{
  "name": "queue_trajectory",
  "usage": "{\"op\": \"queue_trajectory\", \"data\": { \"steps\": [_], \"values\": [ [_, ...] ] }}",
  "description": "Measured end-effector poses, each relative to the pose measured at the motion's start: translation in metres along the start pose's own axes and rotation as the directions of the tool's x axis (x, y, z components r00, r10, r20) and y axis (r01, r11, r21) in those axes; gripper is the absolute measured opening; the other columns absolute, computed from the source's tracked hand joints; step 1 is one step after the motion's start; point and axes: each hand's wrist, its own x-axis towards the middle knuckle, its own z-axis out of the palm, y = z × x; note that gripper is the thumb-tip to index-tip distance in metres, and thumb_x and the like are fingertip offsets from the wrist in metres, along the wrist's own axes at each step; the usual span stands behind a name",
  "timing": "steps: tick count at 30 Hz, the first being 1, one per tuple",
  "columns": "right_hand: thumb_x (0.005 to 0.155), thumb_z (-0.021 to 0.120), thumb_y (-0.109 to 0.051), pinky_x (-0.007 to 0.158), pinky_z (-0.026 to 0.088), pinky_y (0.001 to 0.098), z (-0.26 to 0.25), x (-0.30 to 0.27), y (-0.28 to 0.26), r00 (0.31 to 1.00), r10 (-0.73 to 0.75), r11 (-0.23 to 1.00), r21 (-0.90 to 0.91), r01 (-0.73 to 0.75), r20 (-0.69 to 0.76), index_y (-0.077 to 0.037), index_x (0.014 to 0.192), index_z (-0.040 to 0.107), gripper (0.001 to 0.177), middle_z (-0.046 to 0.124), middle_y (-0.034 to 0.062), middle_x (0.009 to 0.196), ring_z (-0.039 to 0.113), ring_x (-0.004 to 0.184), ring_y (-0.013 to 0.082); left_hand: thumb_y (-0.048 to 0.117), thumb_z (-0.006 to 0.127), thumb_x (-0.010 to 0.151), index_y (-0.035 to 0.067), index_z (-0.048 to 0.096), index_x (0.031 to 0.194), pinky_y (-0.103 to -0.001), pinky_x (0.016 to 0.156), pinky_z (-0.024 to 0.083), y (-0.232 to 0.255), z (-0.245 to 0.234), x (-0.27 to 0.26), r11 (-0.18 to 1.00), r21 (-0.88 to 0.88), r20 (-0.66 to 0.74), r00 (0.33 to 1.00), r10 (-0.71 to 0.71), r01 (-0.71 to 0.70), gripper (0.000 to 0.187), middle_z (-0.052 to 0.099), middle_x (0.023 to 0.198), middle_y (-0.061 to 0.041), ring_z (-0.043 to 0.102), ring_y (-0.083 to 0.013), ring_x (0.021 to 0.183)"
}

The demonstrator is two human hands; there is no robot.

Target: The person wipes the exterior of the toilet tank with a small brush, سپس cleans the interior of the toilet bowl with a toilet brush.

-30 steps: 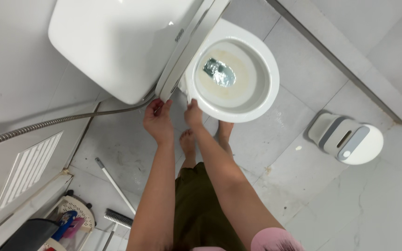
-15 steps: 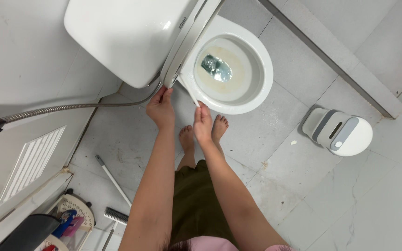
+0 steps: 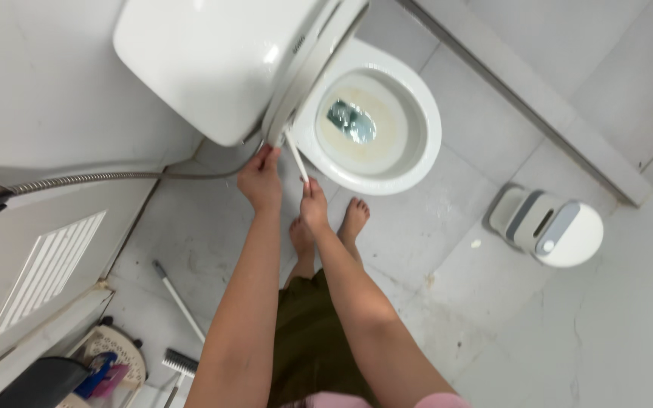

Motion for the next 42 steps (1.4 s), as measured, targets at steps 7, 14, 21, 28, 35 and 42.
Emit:
{"op": "queue_trajectory", "data": {
  "steps": [7,14,21,28,35,42],
  "values": [
    [0.108,0.047,-0.025,0.083,0.050,0.0408,-0.019,-0.002,0.004,0.986,0.116,0.992,-0.062,-0.109,0.117,-0.011,0.125,0.065,0.029,0.069,0.0184,0.101,0.064,0.089,0.0314,0.021,0.082,0.087,0.003,0.079,0.109,-0.025,0.080,0.056,0.006,-0.002,-0.007,0.982,-0.103,0.041,0.987,-0.155,0.158,0.029,0.080,0.095,-0.006,0.070,-0.0107,0.082],
    [0.109,0.046,-0.026,0.082,0.050,0.0385,-0.016,0.001,-0.014,0.966,0.216,0.973,-0.111,-0.201,0.145,-0.012,0.126,0.066,0.029,0.069,0.0172,0.100,0.063,0.087,0.0244,0.020,0.082,0.087,0.001,0.078,0.110,-0.024,0.082,0.057,0.005,-0.001,-0.009,0.963,-0.205,0.042,0.985,-0.170,0.175,0.030,0.081,0.095,-0.006,0.073,-0.0111,0.086],
    [0.108,0.047,-0.028,0.075,0.050,0.0373,-0.031,-0.003,-0.025,0.914,0.344,0.938,-0.117,-0.325,0.213,-0.013,0.124,0.068,0.031,0.068,0.0186,0.091,0.061,0.079,0.0256,0.016,0.079,0.090,0.000,0.078,0.110,-0.023,0.080,0.058,0.009,0.000,-0.010,0.963,-0.196,0.034,0.982,-0.184,0.187,0.026,0.080,0.094,-0.008,0.074,-0.0124,0.085],
    [0.107,0.053,-0.024,0.078,0.052,0.0388,-0.029,-0.004,0.003,0.988,-0.009,0.999,0.054,0.000,0.156,-0.011,0.120,0.070,0.025,0.068,0.0155,0.100,0.062,0.083,0.0259,0.010,0.069,0.095,-0.003,0.075,0.111,-0.024,0.087,0.063,0.021,-0.001,-0.013,0.942,-0.259,0.052,0.977,-0.205,0.212,0.022,0.079,0.102,-0.011,0.077,-0.0155,0.095],
    [0.102,0.059,-0.029,0.082,0.051,0.0519,-0.033,0.042,0.014,0.988,0.089,0.884,-0.467,-0.022,0.122,-0.022,0.122,0.071,0.023,0.067,0.0181,0.103,0.064,0.093,0.0402,0.013,0.071,0.095,-0.002,0.076,0.112,-0.025,0.086,0.061,0.022,-0.001,-0.015,0.958,-0.191,0.016,0.976,-0.217,0.216,0.023,0.079,0.103,-0.012,0.076,-0.0166,0.095],
    [0.100,0.061,-0.029,0.089,0.049,0.0501,-0.062,0.050,-0.008,0.994,-0.002,0.867,-0.496,0.056,0.110,-0.029,0.123,0.073,0.026,0.068,0.0097,0.106,0.058,0.095,0.0370,0.015,0.071,0.095,-0.002,0.075,0.112,-0.025,0.084,0.063,0.008,0.008,-0.015,0.946,-0.279,-0.027,0.983,-0.181,0.166,0.025,0.079,0.102,-0.011,0.077,-0.0173,0.093]
  ]
}}
